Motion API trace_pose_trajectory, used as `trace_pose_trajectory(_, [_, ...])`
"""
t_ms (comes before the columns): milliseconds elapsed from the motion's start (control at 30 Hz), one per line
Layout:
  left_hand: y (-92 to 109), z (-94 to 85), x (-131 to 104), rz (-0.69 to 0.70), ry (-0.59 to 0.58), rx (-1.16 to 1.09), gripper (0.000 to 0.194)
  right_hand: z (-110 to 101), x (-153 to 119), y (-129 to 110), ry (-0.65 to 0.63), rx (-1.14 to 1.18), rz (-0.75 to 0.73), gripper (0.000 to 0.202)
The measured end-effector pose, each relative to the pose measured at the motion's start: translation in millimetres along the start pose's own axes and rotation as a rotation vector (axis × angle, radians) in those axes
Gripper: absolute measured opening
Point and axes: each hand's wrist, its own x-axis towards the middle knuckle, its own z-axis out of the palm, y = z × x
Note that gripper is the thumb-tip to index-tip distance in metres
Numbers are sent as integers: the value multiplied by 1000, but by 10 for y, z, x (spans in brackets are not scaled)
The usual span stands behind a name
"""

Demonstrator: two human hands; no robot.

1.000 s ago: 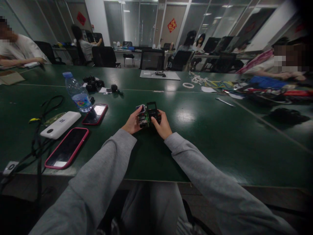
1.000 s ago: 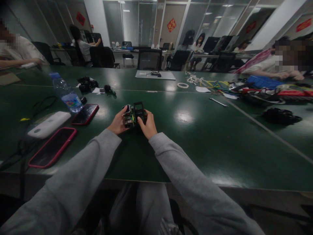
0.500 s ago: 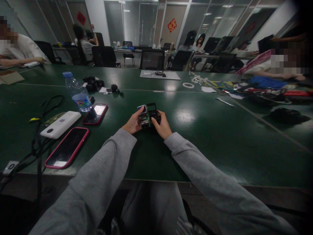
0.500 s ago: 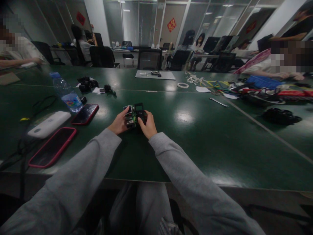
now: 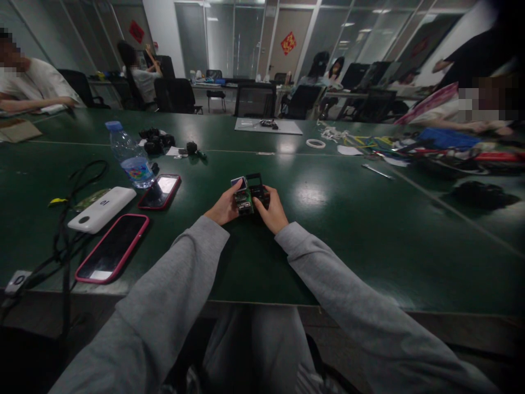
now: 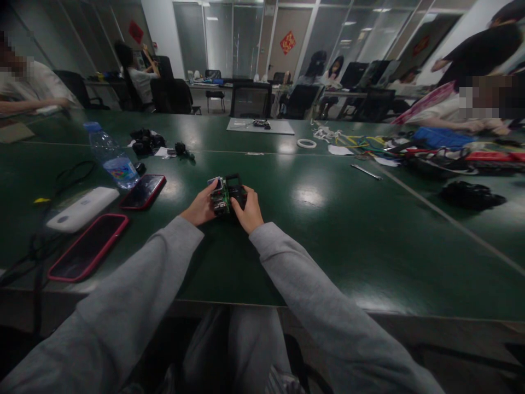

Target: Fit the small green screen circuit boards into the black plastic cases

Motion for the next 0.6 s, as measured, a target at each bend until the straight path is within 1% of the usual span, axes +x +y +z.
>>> trace_pose_trajectory(167, [-11,1,0,-1,-1,13,39,-6,3,-21,32,-34,-25,48])
trace_pose_trajectory(367, [-22,-24,16,-8,-27,19,39,-17,5,-37,59,-49,-39,49])
trace_pose_trajectory(600, [-23,3,8,-4,-24,24,42,-10,8,-16,65,-73,-63,49])
